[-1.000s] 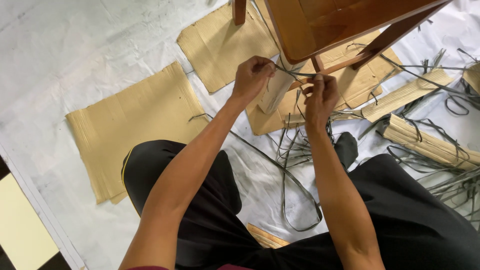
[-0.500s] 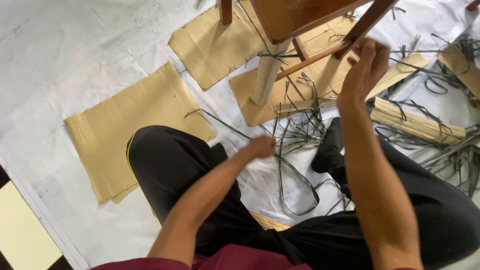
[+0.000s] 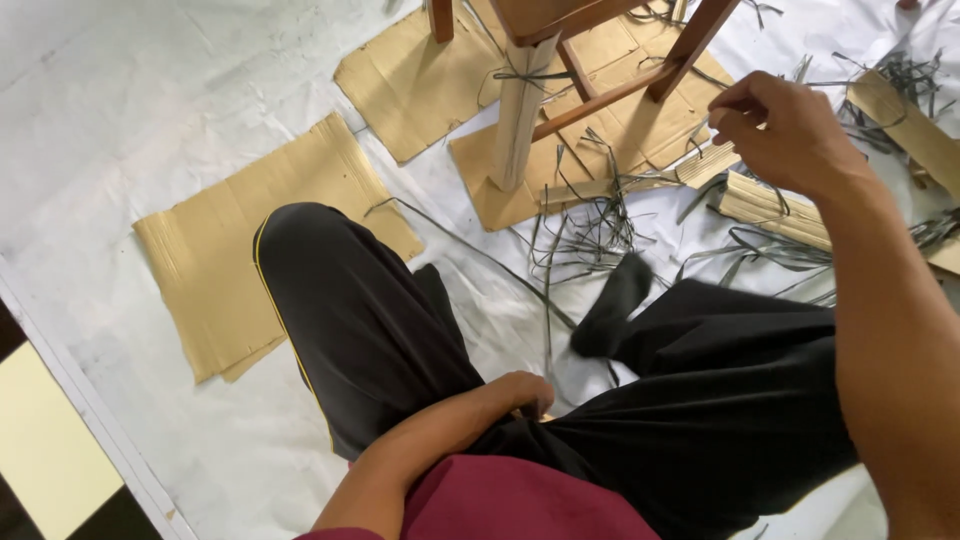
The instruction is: The person wraps the wooden chair legs with protective cardboard and secures them with plastic strips.
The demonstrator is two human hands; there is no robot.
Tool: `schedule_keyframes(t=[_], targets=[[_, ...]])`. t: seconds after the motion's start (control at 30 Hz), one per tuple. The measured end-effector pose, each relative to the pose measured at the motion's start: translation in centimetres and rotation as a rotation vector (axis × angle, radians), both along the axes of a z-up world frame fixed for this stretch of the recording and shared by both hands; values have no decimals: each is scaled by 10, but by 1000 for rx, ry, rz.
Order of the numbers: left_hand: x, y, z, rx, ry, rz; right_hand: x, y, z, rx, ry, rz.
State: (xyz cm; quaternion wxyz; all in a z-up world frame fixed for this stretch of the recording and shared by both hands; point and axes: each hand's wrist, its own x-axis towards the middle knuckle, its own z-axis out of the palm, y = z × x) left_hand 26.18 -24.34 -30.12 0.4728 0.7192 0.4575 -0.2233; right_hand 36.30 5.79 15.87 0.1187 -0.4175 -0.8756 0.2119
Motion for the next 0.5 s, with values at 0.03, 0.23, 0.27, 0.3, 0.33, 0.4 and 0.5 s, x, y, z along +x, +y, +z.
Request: schedule_keyframes(t=[0.03, 0.23, 0.27, 0.3, 0.33, 0.4, 0.5], targets=[[-4, 0, -9, -30, -5, 4, -3, 4, 1, -47, -55, -43], [2, -31, -23, -64, -24, 63, -11, 44, -57, 65, 54, 33], [3, -49, -22, -56, -39, 72, -20, 44, -58, 42, 53, 27], [9, -63, -20, -42, -64, 78, -27, 48, -56, -33, -30, 49], [13, -77, -17, -29, -88, 85, -35, 52, -55, -110, -111, 71], [6, -100, -1, 10, -137, 107, -53, 63, -56, -157, -102, 77], [-27, -159, 19, 54, -203, 140, -79, 92, -83, -210, -32, 151]])
